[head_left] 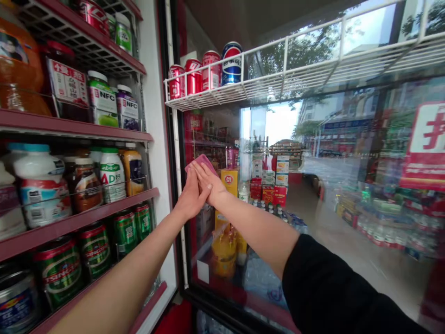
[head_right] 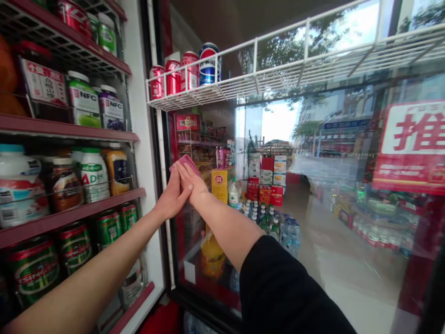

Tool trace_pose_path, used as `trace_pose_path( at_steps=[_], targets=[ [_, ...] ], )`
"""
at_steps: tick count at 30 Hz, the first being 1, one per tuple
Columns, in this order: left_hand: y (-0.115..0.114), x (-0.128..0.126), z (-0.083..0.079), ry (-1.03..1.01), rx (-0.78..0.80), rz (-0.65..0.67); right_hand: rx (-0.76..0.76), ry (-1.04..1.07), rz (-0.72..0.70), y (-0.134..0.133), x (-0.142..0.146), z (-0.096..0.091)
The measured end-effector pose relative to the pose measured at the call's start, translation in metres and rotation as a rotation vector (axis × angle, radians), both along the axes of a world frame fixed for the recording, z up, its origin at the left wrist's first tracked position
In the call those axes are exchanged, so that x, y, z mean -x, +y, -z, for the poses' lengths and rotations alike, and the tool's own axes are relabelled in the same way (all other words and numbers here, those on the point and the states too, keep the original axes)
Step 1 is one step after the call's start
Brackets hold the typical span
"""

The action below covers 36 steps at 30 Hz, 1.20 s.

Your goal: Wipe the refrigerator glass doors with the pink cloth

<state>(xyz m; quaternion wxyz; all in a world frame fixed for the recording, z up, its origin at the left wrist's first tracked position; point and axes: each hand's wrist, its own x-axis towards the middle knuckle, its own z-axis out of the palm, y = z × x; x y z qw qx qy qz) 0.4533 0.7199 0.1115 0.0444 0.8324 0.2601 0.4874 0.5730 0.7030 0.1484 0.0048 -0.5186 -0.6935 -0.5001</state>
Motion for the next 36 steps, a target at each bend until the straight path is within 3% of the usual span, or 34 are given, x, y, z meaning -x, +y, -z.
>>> trace_pose_path(
  at_steps=[8,14,19,26,30,36],
  targets=[
    [-0.066,-0.071,-0.007,0.040,-0.110,0.056,-0.094,0.213,-0.057,-0.076,-0.074,-0.002],
    [-0.125,-0.116,-0.013,0.116,-0.181,0.197,-0.235,0.306,-0.167,-0.143,-0.138,0.006],
    [-0.169,-0.146,-0.015,0.186,-0.213,0.349,-0.275,0.288,-0.102,-0.214,-0.181,0.008],
    [-0.216,-0.188,-0.003,0.319,-0.340,0.400,-0.320,0.209,0.063,-0.310,-0.237,0.032],
    [-0.223,-0.199,0.005,0.328,-0.426,0.325,-0.292,0.190,0.105,-0.322,-0.251,0.041],
    [-0.203,-0.174,-0.009,0.318,-0.500,0.149,-0.390,0.210,0.122,-0.276,-0.222,0.040]
  ],
)
